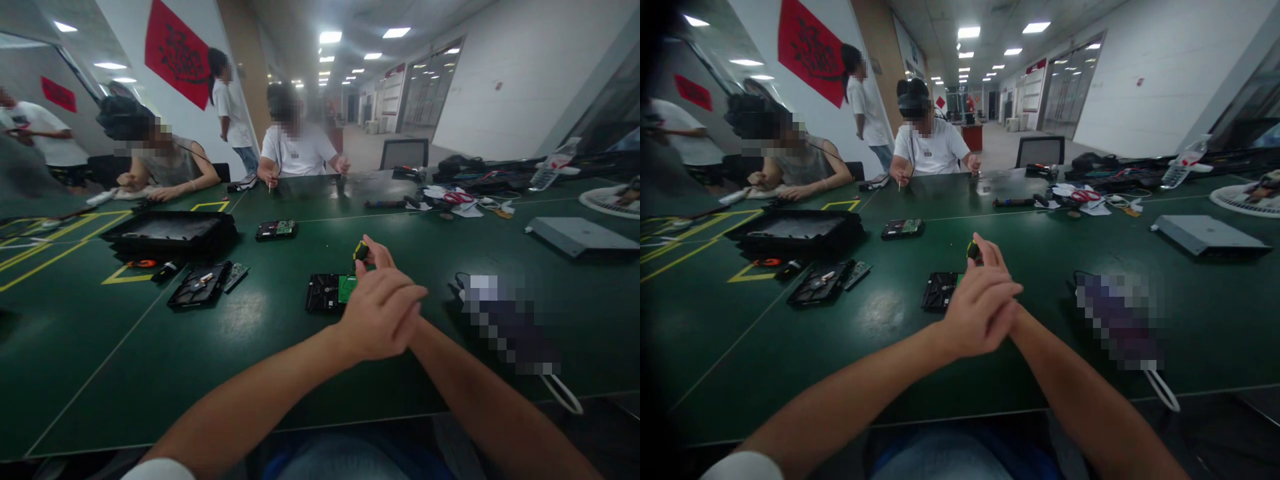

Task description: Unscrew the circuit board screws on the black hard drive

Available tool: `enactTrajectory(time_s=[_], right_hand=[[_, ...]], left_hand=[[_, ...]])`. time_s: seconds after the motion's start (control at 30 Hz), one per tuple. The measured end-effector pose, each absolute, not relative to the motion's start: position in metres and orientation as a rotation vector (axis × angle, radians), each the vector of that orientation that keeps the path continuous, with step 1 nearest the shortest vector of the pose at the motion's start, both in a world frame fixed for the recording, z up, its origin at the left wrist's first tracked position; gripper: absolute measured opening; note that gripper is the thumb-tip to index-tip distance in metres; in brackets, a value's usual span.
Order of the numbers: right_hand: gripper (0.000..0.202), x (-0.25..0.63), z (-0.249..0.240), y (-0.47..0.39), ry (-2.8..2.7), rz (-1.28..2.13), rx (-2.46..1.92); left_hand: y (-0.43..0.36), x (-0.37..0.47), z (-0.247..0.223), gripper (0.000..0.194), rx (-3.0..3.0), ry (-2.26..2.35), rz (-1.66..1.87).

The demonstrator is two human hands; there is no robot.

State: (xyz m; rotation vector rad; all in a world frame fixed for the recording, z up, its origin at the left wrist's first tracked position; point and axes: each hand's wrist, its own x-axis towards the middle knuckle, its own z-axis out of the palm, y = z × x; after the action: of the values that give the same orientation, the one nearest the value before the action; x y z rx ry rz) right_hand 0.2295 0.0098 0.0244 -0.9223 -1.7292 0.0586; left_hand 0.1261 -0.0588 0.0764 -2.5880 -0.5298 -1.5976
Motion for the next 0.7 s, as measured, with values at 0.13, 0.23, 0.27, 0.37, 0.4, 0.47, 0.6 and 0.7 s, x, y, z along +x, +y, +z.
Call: enactTrajectory(time_s=[0.13,0.23,0.27,0.37,0.4,0.47,0.6,0.7], right_hand=[[0.055,0.229,0.025,0.011,-1.655,0.063,-0.944],[0.056,0.228,0.027,0.010,-1.656,0.059,-0.946],[0.057,0.228,0.027,0.009,-1.663,0.061,-0.941],[0.057,0.228,0.027,0.009,-1.682,0.082,-0.915],[0.056,0.229,0.027,0.009,-1.685,0.090,-0.911],[0.056,0.230,0.027,0.009,-1.684,0.090,-0.915],[0.056,0.231,0.027,0.010,-1.657,0.035,-0.949],[0.056,0.231,0.027,0.011,-1.653,0.030,-0.951]], left_hand=[[-0.034,0.038,0.043,0.018,-2.362,-0.963,-1.592],[-0.016,-0.008,0.022,0.015,-2.300,-1.240,-1.514],[-0.010,-0.017,0.018,0.015,-2.275,-1.316,-1.527],[0.000,-0.025,0.014,0.016,-2.229,-1.485,-1.521],[0.001,-0.024,0.015,0.017,-2.259,-1.516,-1.508],[0.000,-0.019,0.016,0.019,-2.370,-1.538,-1.468],[-0.009,-0.011,0.019,0.020,-2.539,-1.513,-1.430],[-0.013,-0.011,0.022,0.019,-2.559,-1.527,-1.430]])
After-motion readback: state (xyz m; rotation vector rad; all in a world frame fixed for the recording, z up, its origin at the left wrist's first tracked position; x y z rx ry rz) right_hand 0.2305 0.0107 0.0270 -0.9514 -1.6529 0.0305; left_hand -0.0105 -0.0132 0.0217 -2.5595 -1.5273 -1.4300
